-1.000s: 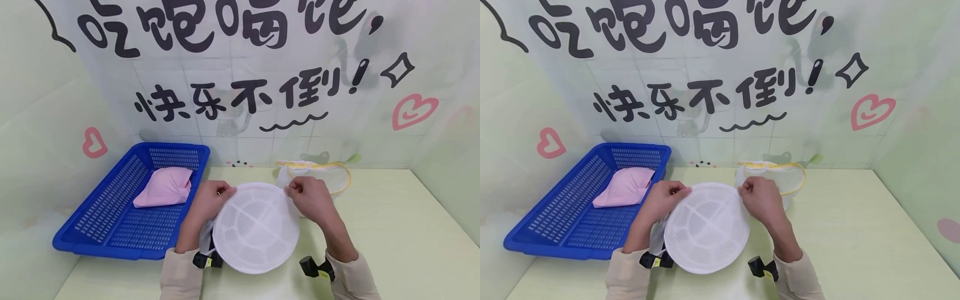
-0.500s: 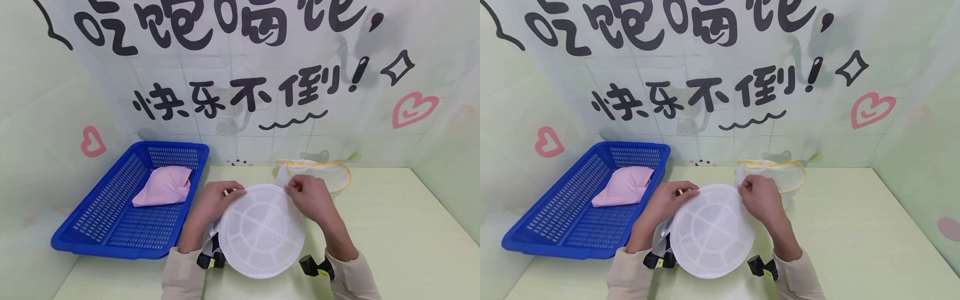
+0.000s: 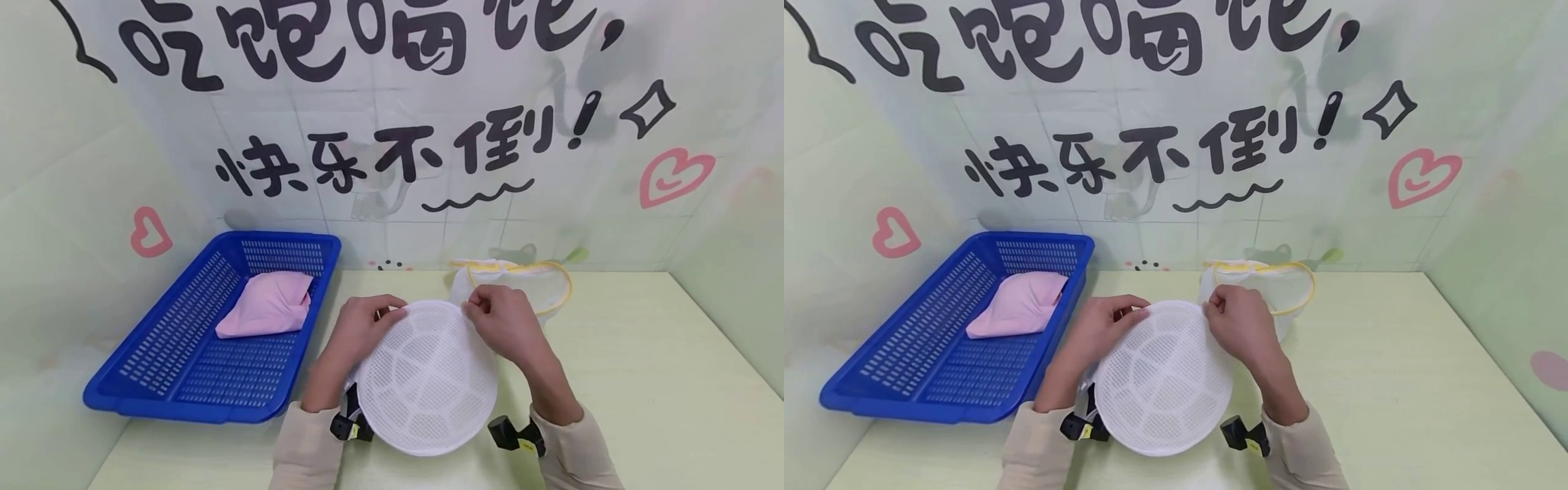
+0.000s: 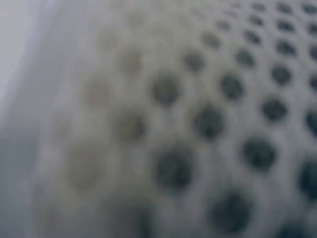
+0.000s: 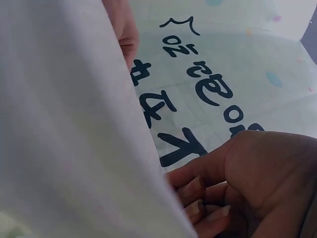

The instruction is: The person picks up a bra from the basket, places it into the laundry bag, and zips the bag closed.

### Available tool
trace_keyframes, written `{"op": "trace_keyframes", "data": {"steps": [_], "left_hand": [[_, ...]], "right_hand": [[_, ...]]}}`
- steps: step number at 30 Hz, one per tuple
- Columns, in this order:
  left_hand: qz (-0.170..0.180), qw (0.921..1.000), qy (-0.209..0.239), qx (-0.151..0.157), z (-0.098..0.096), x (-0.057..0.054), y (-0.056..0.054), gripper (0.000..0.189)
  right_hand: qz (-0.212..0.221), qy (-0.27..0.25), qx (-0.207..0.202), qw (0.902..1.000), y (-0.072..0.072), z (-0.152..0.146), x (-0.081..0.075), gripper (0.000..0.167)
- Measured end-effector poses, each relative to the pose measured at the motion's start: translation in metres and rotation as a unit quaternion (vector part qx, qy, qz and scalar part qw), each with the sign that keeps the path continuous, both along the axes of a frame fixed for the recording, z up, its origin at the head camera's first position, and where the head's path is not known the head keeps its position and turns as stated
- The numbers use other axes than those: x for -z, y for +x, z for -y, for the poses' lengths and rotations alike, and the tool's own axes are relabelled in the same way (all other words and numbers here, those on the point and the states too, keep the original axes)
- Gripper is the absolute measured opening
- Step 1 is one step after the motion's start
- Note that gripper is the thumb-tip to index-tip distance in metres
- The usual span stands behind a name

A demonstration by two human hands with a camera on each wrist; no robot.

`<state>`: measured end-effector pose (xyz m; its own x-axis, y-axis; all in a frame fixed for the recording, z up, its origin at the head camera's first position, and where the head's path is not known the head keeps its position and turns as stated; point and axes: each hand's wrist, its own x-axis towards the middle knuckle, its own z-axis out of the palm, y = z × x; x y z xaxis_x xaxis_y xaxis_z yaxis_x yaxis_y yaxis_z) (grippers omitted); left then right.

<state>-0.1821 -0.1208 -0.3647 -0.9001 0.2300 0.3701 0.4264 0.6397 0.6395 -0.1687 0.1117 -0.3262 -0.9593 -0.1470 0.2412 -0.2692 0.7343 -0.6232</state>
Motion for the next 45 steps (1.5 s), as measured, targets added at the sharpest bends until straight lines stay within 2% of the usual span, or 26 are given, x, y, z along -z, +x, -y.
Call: {"op": "trace_keyframes", "data": {"steps": [4,9,21,33,45], "left_hand": [[-0.016,0.9997,-0.013,-0.017,-0.0002,0.0011,-0.0005,0.009],[-0.022,0.999,-0.004,-0.039,0.0016,0.0014,-0.0017,0.008],[-0.022,0.9982,0.019,-0.052,0.0045,0.0023,-0.0024,0.004],[-0.03,0.998,0.029,-0.047,0.0044,0.0022,-0.0041,0.005],[-0.005,0.9971,0.051,-0.055,0.0066,-0.0006,-0.0039,0.006]], "right_hand": [[0.006,0.002,-0.002,1.0,0.0005,-0.0006,0.0002,0.017],[0.013,0.0,-0.008,0.9999,0.0001,-0.0002,-0.0006,0.017],[0.02,-0.005,-0.009,0.9997,0.0004,0.0036,-0.0009,0.018],[0.027,0.0,-0.006,0.9996,0.0005,0.0015,-0.0023,0.018],[0.023,-0.005,-0.018,0.9996,0.001,-0.0003,-0.0037,0.018]]}}
